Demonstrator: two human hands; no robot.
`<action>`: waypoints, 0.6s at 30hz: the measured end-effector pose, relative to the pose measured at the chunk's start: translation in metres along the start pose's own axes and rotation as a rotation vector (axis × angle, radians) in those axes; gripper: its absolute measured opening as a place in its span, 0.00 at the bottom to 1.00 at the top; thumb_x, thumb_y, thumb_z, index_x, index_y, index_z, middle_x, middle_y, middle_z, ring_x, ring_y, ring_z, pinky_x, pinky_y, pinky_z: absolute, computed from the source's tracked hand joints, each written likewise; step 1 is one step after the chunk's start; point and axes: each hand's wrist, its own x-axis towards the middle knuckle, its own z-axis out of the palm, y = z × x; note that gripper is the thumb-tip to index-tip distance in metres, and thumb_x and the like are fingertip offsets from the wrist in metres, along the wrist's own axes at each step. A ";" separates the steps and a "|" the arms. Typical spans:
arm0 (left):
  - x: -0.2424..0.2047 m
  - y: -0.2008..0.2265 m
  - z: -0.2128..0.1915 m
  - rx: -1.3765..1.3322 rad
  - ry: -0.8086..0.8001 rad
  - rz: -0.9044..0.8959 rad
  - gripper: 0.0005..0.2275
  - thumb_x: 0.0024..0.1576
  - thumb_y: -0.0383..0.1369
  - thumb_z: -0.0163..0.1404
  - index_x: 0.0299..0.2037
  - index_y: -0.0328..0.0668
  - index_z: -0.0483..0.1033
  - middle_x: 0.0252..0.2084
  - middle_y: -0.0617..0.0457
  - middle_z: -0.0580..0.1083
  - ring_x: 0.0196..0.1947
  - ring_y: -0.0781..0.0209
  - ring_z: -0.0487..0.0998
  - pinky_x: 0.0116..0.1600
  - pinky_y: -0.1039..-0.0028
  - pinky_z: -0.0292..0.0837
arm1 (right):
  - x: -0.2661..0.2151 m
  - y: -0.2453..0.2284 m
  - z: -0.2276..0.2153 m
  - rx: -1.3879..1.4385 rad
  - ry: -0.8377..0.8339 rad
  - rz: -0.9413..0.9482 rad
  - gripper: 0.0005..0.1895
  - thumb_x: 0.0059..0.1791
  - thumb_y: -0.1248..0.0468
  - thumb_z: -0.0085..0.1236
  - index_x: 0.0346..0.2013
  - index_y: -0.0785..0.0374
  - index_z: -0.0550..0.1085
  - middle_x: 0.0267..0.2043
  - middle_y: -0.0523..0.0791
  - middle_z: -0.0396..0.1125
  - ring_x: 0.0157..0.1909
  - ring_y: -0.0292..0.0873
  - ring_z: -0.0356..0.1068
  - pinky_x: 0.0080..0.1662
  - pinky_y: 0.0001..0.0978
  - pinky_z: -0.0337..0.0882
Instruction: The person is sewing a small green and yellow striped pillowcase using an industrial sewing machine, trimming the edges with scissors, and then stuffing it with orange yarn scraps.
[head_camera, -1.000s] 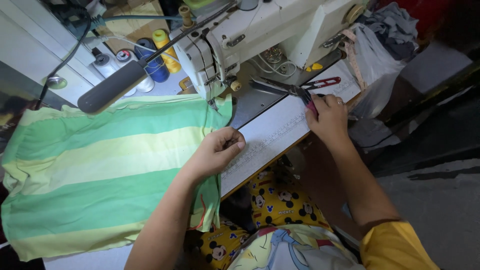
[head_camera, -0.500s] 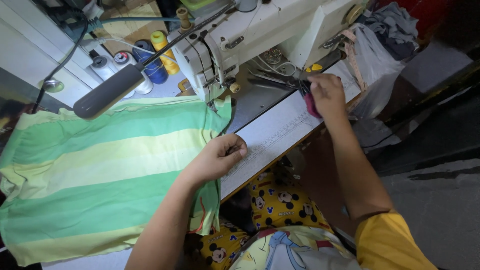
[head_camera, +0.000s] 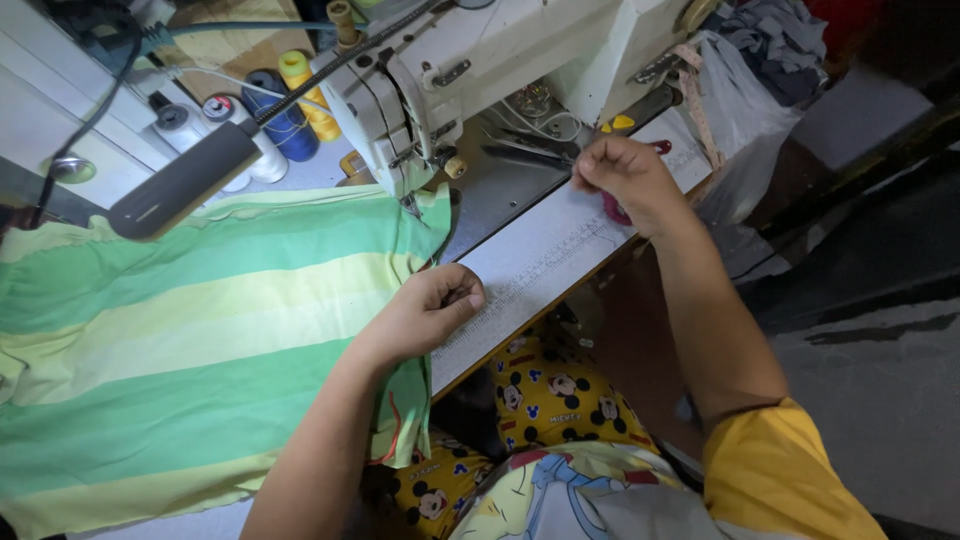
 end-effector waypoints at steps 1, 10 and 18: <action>0.000 -0.001 0.001 -0.005 -0.007 -0.004 0.07 0.60 0.29 0.52 0.42 0.33 0.80 0.26 0.51 0.72 0.32 0.60 0.71 0.41 0.66 0.71 | -0.012 -0.001 -0.001 -0.001 0.005 0.008 0.09 0.56 0.61 0.60 0.40 0.66 0.77 0.34 0.46 0.73 0.39 0.38 0.74 0.43 0.28 0.74; 0.004 0.004 0.000 -0.020 -0.036 -0.045 0.07 0.61 0.30 0.52 0.41 0.34 0.80 0.26 0.51 0.71 0.31 0.60 0.70 0.40 0.67 0.70 | -0.096 0.035 -0.034 -0.160 -0.044 0.217 0.07 0.55 0.66 0.57 0.35 0.66 0.77 0.29 0.44 0.70 0.37 0.38 0.69 0.46 0.32 0.69; 0.006 -0.003 -0.001 -0.037 -0.062 -0.062 0.07 0.62 0.31 0.51 0.41 0.34 0.78 0.26 0.50 0.72 0.30 0.60 0.71 0.40 0.67 0.71 | -0.118 0.075 -0.056 -0.226 -0.066 0.426 0.06 0.54 0.66 0.58 0.36 0.66 0.78 0.33 0.46 0.73 0.41 0.41 0.70 0.50 0.37 0.68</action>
